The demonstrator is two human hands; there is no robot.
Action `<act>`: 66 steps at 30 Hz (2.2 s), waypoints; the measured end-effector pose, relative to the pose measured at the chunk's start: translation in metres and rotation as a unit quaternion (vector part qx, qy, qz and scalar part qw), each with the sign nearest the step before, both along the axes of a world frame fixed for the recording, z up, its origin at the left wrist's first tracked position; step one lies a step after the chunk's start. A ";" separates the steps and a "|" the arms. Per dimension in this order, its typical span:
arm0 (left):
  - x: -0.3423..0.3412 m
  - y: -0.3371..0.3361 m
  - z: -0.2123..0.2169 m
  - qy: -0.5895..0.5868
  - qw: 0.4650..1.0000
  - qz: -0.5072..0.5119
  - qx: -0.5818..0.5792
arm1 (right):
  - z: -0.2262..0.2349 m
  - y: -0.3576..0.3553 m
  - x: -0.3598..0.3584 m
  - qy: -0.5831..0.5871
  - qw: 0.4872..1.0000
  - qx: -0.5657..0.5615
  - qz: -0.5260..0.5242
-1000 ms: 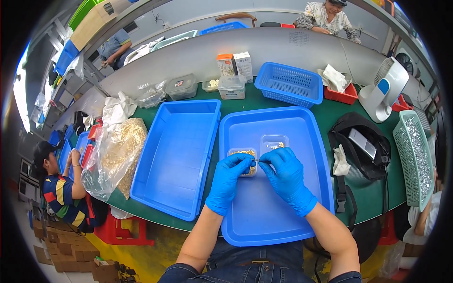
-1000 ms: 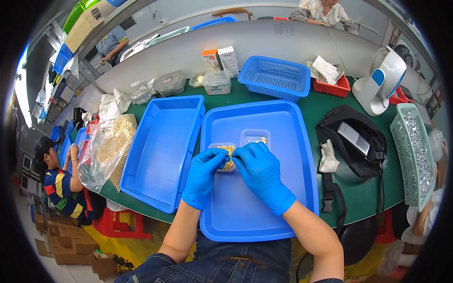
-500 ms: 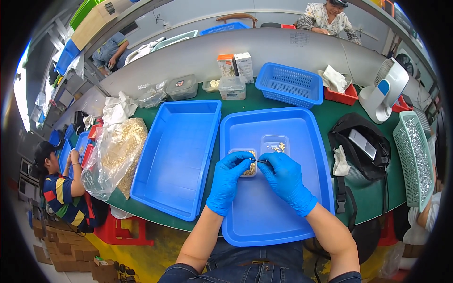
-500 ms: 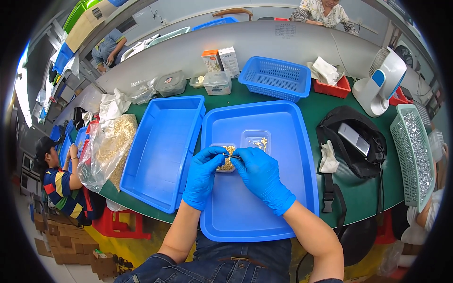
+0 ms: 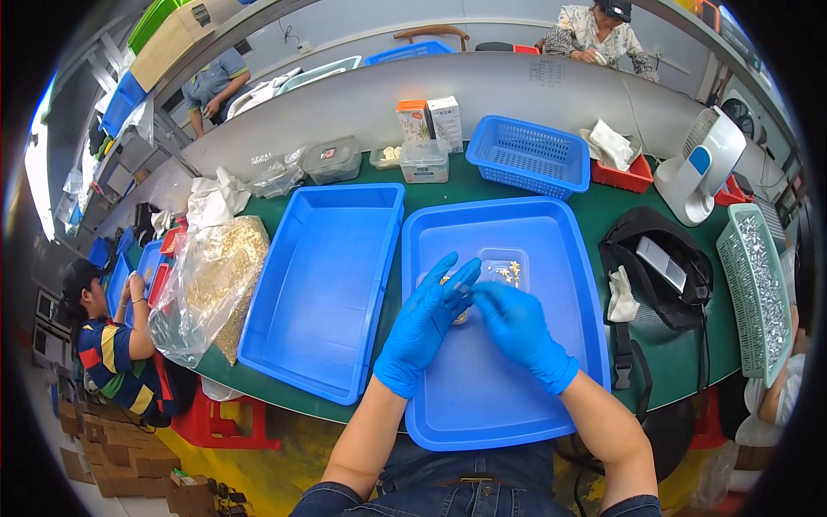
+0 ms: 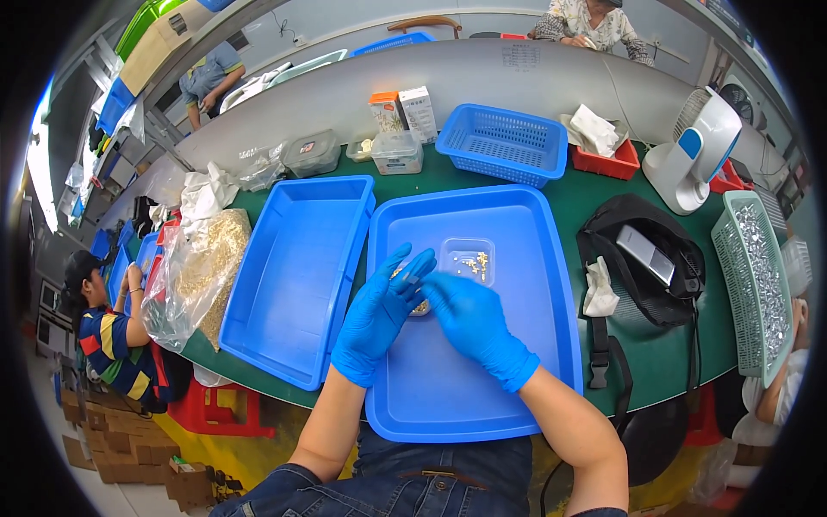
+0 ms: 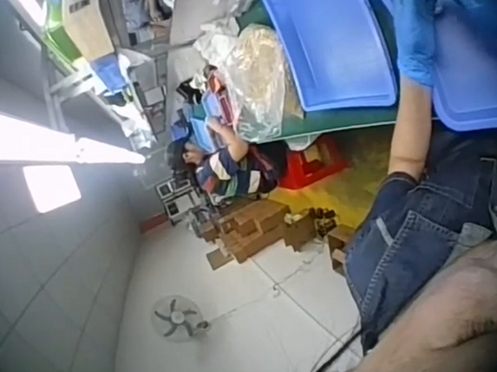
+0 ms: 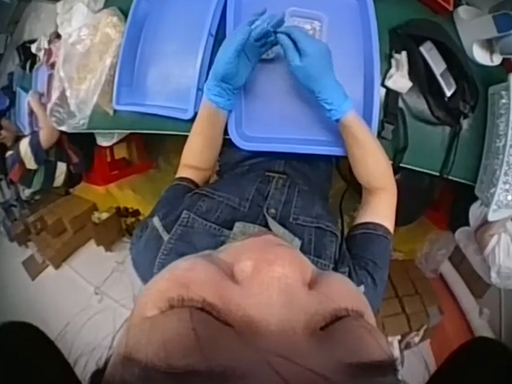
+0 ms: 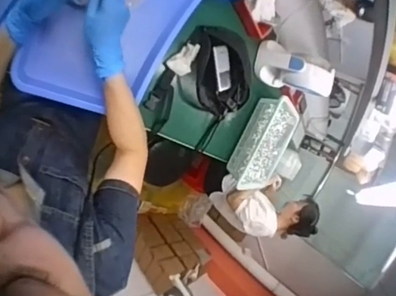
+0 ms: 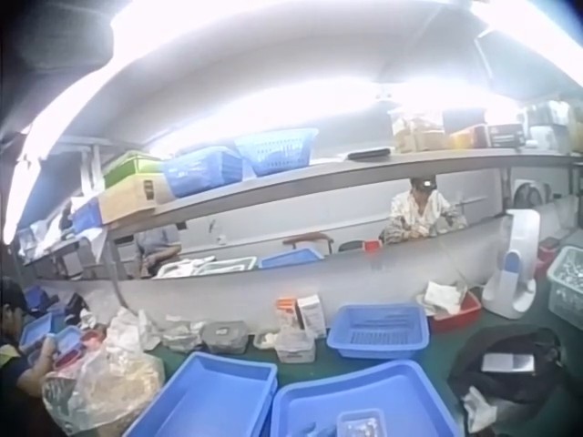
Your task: The user is manually inspecting and placing small electronic components into a transparent tray.
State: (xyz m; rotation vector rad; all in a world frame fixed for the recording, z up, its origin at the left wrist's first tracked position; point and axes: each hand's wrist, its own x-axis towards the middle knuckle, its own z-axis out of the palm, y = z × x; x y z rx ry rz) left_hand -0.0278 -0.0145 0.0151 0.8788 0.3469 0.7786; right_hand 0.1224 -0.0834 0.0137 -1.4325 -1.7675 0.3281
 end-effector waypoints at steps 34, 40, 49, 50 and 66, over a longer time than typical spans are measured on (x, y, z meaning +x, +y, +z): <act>0.000 -0.004 -0.005 0.132 0.991 -0.027 0.017 | -0.005 0.005 0.012 -0.134 0.981 -0.071 -0.120; 0.003 -0.007 0.000 0.149 0.988 -0.027 0.022 | -0.008 0.006 0.022 -0.146 0.973 -0.081 -0.159; 0.003 -0.004 0.005 0.209 0.971 0.021 0.110 | -0.010 0.007 0.033 -0.162 0.967 -0.121 -0.158; -0.001 0.000 0.001 0.210 0.971 0.022 0.110 | -0.008 0.007 0.032 -0.151 0.969 -0.113 -0.158; -0.007 0.017 -0.039 0.501 0.625 0.240 0.548 | -0.005 -0.001 0.004 -0.136 0.983 -0.115 -0.046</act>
